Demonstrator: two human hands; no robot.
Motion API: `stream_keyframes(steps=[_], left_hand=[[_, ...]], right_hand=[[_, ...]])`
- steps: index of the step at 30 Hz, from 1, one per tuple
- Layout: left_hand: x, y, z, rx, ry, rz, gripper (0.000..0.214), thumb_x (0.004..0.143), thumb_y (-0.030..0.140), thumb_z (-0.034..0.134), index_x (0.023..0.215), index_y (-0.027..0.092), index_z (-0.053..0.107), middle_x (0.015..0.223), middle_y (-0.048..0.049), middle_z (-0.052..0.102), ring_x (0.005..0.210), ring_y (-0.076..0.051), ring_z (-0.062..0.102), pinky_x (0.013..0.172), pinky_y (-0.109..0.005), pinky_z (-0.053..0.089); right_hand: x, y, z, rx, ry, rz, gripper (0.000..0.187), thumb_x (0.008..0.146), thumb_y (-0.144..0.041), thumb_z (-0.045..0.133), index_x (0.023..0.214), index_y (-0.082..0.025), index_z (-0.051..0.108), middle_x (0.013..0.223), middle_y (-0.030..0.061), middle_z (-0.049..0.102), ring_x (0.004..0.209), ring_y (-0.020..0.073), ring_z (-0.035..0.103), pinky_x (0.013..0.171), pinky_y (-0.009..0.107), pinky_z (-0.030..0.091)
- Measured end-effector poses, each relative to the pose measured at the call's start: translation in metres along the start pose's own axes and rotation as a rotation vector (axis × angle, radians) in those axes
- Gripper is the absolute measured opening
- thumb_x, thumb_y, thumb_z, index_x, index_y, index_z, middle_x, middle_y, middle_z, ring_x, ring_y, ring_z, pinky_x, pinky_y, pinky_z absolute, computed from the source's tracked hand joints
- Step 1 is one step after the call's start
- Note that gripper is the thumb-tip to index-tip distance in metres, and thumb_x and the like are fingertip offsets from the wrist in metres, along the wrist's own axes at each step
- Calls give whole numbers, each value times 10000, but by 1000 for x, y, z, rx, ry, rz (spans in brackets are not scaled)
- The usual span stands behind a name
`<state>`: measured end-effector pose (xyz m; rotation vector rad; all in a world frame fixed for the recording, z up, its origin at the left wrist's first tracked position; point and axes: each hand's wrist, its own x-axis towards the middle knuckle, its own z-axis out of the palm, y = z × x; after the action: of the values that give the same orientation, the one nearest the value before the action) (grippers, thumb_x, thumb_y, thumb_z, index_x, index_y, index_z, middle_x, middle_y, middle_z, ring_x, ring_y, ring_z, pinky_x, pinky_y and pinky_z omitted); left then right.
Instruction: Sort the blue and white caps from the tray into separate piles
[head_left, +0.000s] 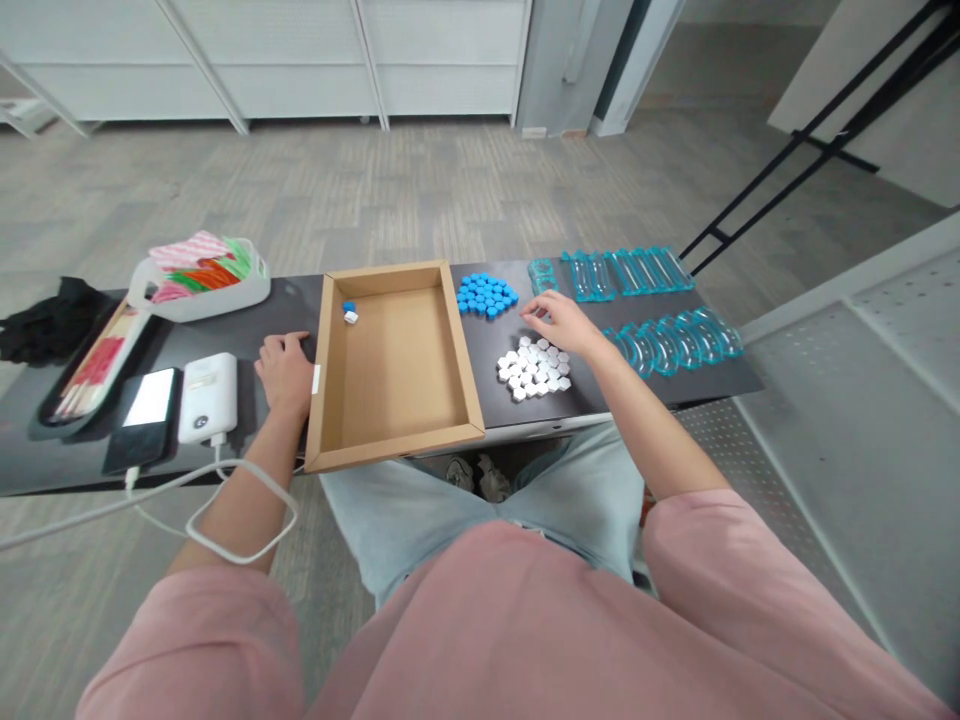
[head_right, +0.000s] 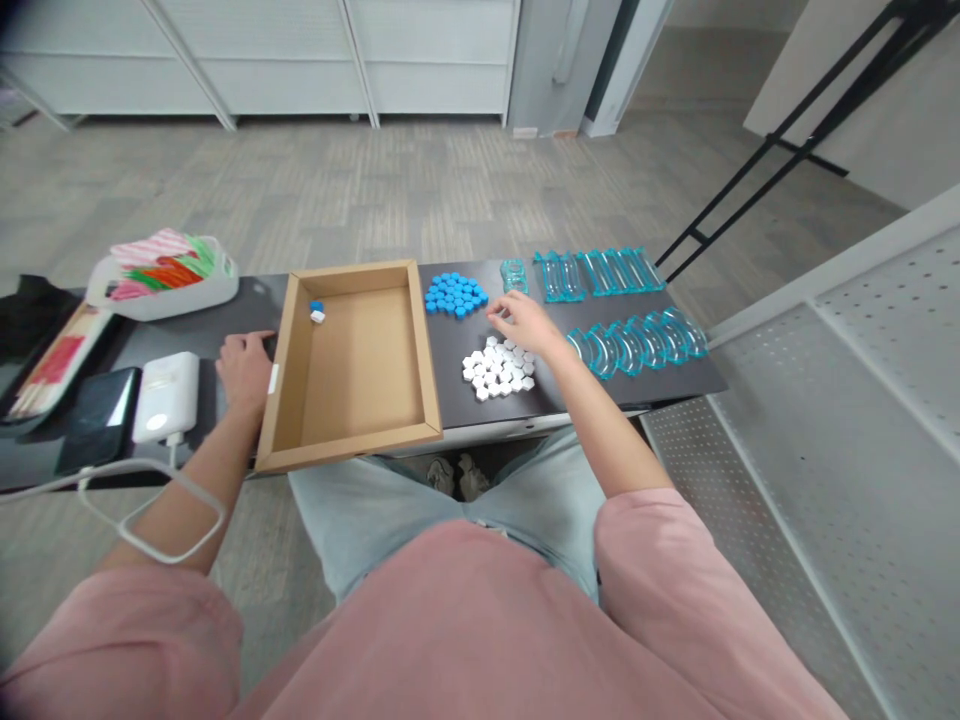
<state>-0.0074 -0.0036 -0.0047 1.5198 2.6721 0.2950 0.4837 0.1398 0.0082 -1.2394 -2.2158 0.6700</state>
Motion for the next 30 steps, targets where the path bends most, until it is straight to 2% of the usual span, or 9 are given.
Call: stream_keyframes(steps=[4, 8, 10, 13, 17, 21, 24, 27, 30], left_hand=[[0, 0, -1, -12, -2, 12, 586, 1150, 324, 443, 1663, 120, 639, 1635, -293, 584, 1511, -448, 572, 1261, -570, 450], [-1, 3, -1, -24, 30, 1, 536, 1120, 325, 505, 1609, 192, 679, 1608, -281, 627, 1495, -449, 602, 1252, -585, 472], [-2, 4, -2, -29, 31, 0, 527, 1106, 322, 523, 1594, 209, 686, 1608, -272, 636, 1494, -448, 607, 1249, -584, 477], [-3, 5, -2, -33, 32, -3, 514, 1102, 333, 534, 1582, 230, 688, 1610, -261, 642, 1500, -443, 606, 1246, -578, 478], [-3, 5, 0, -27, 26, 4, 515, 1114, 364, 528, 1585, 229, 685, 1604, -258, 642, 1501, -443, 602, 1252, -576, 475], [-2, 3, 1, -38, 26, 12, 518, 1121, 377, 527, 1598, 242, 677, 1611, -253, 637, 1501, -451, 596, 1251, -588, 472], [-1, 2, 1, -49, 17, 18, 524, 1123, 379, 527, 1604, 230, 671, 1617, -258, 629, 1502, -458, 588, 1255, -594, 466], [-1, 2, 0, -50, 16, 19, 533, 1116, 376, 536, 1608, 217, 668, 1620, -263, 620, 1500, -463, 582, 1256, -597, 463], [-2, 3, -2, -40, 13, 20, 560, 1116, 380, 530, 1624, 179, 656, 1628, -277, 600, 1503, -467, 566, 1261, -596, 454]], right_hand=[[33, -57, 29, 60, -70, -229, 178, 1108, -331, 677, 1136, -237, 826, 1171, 99, 787, 1069, 291, 750, 1047, 466, 610], [89, -132, 97, 6, -266, -406, 242, 1121, -285, 677, 1324, -201, 779, 1421, 129, 724, 1067, 256, 754, 1025, 410, 587], [118, -163, 136, -108, -369, -400, 332, 1107, -247, 706, 1432, -192, 739, 1499, 145, 692, 1070, 264, 756, 1018, 410, 578], [151, -194, 183, -254, -446, -324, 299, 1158, -231, 630, 1441, -183, 713, 1496, 158, 694, 1072, 281, 751, 980, 411, 574], [165, -208, 213, -275, -447, -295, 171, 1183, -211, 582, 1293, -170, 706, 1421, 173, 724, 1092, 283, 735, 980, 395, 570], [159, -207, 214, -217, -516, -377, 163, 1080, -68, 605, 1124, -201, 689, 1317, 150, 755, 1119, 281, 715, 1008, 376, 540], [145, -203, 197, -166, -552, -426, 191, 1000, -43, 647, 1073, -218, 672, 1197, 111, 775, 1056, 274, 706, 957, 369, 530], [122, -190, 157, -48, -478, -416, 151, 1019, -107, 660, 1114, -223, 678, 1145, 79, 790, 1020, 256, 705, 923, 361, 535], [93, -152, 94, 79, -336, -345, 135, 1068, -219, 671, 1199, -231, 703, 1191, 69, 813, 1032, 239, 722, 901, 348, 560]])
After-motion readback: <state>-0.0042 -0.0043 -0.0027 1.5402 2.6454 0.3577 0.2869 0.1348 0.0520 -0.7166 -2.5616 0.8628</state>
